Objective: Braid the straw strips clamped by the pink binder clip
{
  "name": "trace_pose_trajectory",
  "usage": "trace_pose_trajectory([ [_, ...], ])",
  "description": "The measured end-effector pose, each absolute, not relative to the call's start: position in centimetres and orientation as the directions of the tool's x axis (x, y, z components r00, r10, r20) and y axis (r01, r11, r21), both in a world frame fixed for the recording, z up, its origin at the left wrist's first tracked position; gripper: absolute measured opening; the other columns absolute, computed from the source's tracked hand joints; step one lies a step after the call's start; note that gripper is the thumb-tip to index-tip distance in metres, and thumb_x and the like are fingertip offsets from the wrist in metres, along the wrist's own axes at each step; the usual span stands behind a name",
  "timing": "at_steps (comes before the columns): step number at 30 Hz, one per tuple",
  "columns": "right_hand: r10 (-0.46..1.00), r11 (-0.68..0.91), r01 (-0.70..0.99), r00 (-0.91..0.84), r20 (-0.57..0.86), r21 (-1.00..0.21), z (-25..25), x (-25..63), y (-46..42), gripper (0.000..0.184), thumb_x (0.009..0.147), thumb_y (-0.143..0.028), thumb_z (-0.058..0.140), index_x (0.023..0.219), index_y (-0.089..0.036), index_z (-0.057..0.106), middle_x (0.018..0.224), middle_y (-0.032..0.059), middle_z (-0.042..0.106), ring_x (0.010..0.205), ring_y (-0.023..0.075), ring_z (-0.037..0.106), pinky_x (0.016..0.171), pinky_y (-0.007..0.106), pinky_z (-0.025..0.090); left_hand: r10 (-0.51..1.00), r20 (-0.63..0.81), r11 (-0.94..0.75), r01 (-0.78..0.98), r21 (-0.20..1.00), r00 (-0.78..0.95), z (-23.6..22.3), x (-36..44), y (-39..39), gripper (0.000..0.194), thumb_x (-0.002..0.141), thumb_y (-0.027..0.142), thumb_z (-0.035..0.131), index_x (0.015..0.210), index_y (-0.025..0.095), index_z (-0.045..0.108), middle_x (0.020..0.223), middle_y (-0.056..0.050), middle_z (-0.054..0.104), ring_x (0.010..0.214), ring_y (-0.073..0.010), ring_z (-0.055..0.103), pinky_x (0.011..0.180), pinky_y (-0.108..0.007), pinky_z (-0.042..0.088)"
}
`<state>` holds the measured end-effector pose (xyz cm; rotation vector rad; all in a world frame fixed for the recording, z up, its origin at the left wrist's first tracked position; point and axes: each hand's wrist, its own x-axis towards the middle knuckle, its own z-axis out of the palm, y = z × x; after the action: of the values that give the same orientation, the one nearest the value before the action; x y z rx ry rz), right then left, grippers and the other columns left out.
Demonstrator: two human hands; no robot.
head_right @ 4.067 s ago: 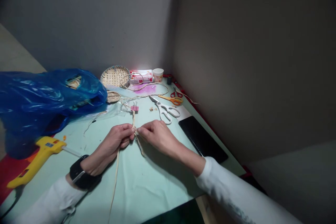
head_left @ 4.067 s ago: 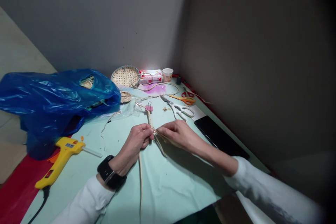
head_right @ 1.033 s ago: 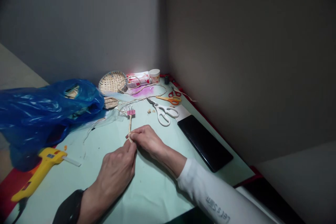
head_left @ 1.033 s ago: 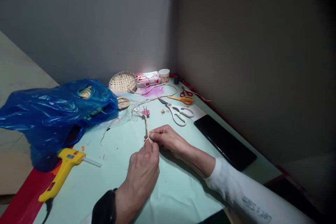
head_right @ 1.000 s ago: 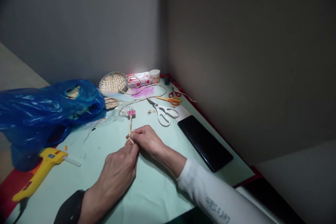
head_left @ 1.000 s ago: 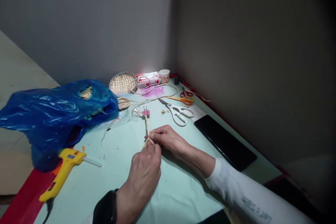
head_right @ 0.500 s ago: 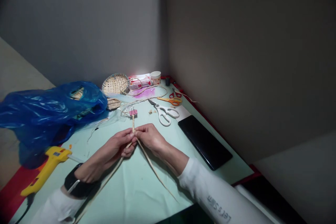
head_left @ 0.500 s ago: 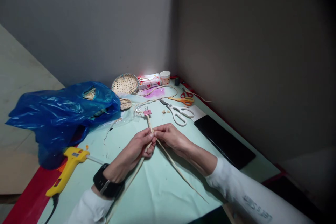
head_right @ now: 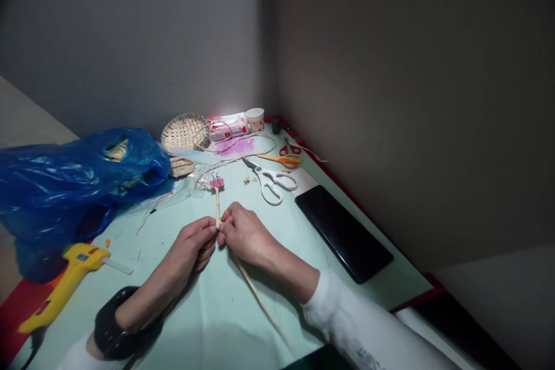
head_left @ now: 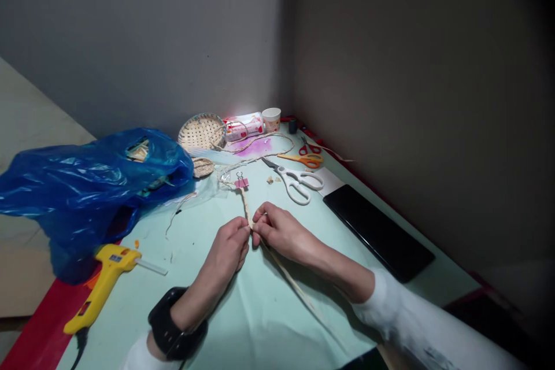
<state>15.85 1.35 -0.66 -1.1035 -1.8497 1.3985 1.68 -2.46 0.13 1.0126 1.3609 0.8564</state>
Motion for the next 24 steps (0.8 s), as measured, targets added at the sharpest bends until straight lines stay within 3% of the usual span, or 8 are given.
trace_pose_trajectory([
  [7, 0.869, 0.295, 0.472, -0.494, 0.029, -0.831, 0.6, 16.0, 0.5, 0.007, 0.088, -0.017, 0.044, 0.086, -0.017, 0.05, 0.073, 0.0043, 0.066, 0.066, 0.014, 0.057, 0.059, 0.024, 0.033, 0.946, -0.322, 0.317, 0.092, 0.944, 0.035, -0.4, 1.5, -2.4, 0.026, 0.084, 0.039, 0.053, 0.069, 0.019, 0.047, 0.042, 0.011, 0.026, 0.036, -0.0052, 0.016, 0.035, -0.019, 0.013],
  [14, 0.894, 0.413, 0.786, -0.447, 0.037, -0.46, 1.6, 16.2, -0.4, 0.012, 0.087, -0.02, 0.046, 0.09, -0.019, 0.058, 0.062, 0.0028, 0.062, 0.049, 0.0148, 0.048, 0.049, 0.03, 0.015, 0.949, -0.315, 0.316, 0.187, 0.93, -0.035, -0.5, 1.0, -2.4, 0.028, 0.084, 0.038, 0.056, 0.068, 0.019, 0.044, 0.05, 0.01, 0.027, 0.043, -0.0052, 0.019, 0.04, -0.019, 0.013],
  [21, 0.854, 0.521, 0.73, -0.446, 0.268, -0.443, 1.0, 15.5, -2.1, 0.013, 0.088, -0.02, 0.048, 0.082, -0.02, 0.058, 0.067, 0.0009, 0.064, 0.056, 0.0153, 0.053, 0.051, 0.031, 0.021, 0.947, -0.319, 0.322, 0.09, 0.943, -0.043, -0.4, 0.9, -2.7, 0.025, 0.085, 0.036, 0.057, 0.07, 0.016, 0.053, 0.053, 0.008, 0.029, 0.048, -0.0062, 0.021, 0.044, -0.021, 0.016],
  [24, 0.747, 0.654, 0.668, -0.494, 0.445, -0.354, -0.1, 15.1, -2.6, 0.009, 0.085, -0.014, 0.049, 0.083, -0.017, 0.058, 0.069, 0.002, 0.062, 0.061, 0.0171, 0.054, 0.054, 0.032, 0.027, 0.937, -0.348, 0.348, -0.022, 0.937, 0.001, -0.3, 0.7, -2.8, 0.025, 0.083, 0.036, 0.061, 0.071, 0.014, 0.056, 0.054, 0.007, 0.032, 0.049, -0.0055, 0.019, 0.045, -0.021, 0.015],
])
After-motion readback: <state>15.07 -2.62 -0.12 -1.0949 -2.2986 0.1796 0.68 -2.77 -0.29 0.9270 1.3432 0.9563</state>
